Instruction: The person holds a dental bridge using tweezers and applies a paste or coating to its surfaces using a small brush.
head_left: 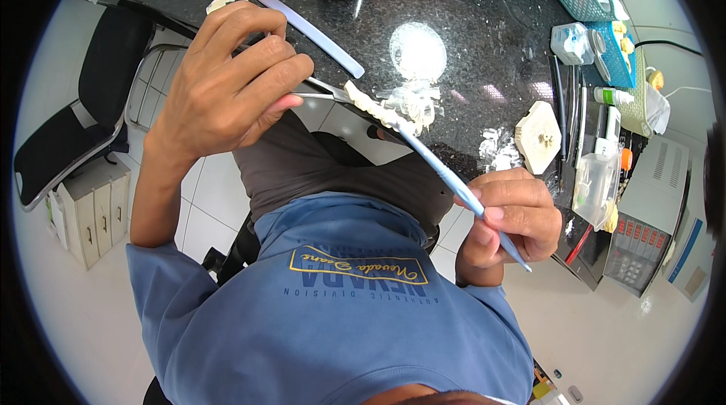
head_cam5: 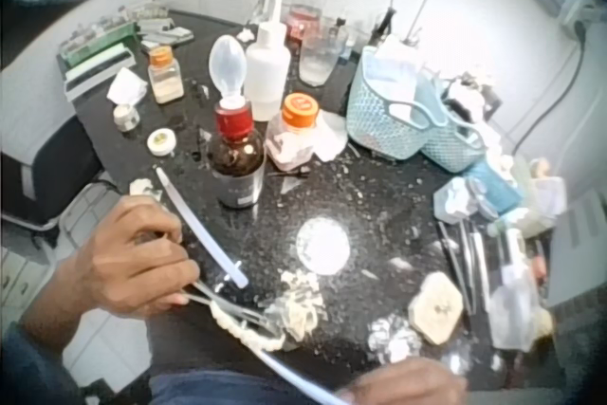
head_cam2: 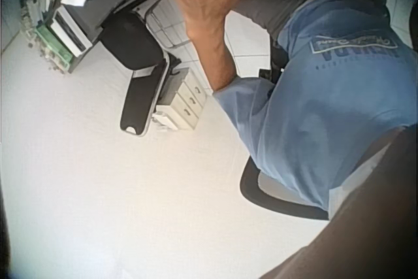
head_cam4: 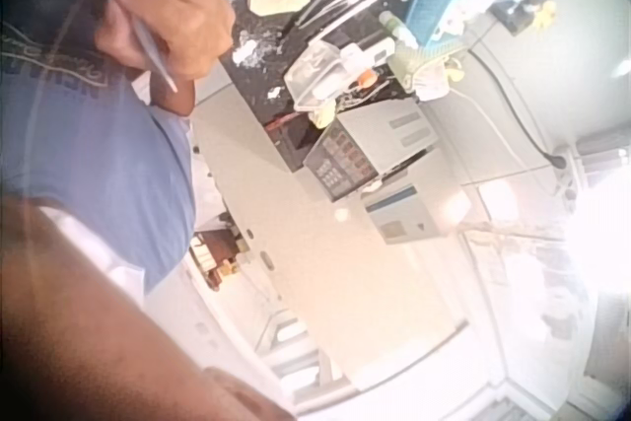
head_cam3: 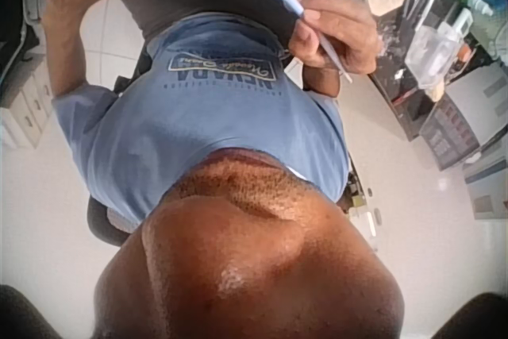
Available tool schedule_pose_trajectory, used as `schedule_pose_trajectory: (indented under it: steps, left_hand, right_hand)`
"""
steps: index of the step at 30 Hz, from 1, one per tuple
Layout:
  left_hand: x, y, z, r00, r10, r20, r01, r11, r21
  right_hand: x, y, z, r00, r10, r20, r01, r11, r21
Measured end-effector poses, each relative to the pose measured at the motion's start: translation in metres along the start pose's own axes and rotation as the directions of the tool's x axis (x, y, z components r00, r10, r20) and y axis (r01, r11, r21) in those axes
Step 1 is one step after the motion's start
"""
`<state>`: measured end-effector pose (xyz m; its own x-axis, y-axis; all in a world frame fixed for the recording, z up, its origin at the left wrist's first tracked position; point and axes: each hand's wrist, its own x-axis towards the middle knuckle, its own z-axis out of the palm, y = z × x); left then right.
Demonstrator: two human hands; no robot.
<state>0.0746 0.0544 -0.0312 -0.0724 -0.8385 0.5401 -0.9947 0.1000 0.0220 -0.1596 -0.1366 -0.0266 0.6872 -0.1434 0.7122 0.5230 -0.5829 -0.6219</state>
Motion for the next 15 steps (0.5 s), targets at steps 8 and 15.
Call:
schedule_pose_trajectory:
  steps: [8, 15]
  left_hand:
    - [-0.0002, -0.001, 0.0011, 1.0, 0.008, -0.012, -0.008, 1.0, -0.001]
    - [-0.0002, -0.0007, 0.0012, 1.0, 0.004, -0.009, -0.004, 1.0, 0.001]
  right_hand:
    - [0.0006, 0.0024, 0.0016, 1.0, -0.006, -0.024, 0.007, 1.0, 0.004]
    - [0.0008, 0.0016, 0.0016, 0.999, -0.003, -0.04, 0.004, 1.0, 0.006]
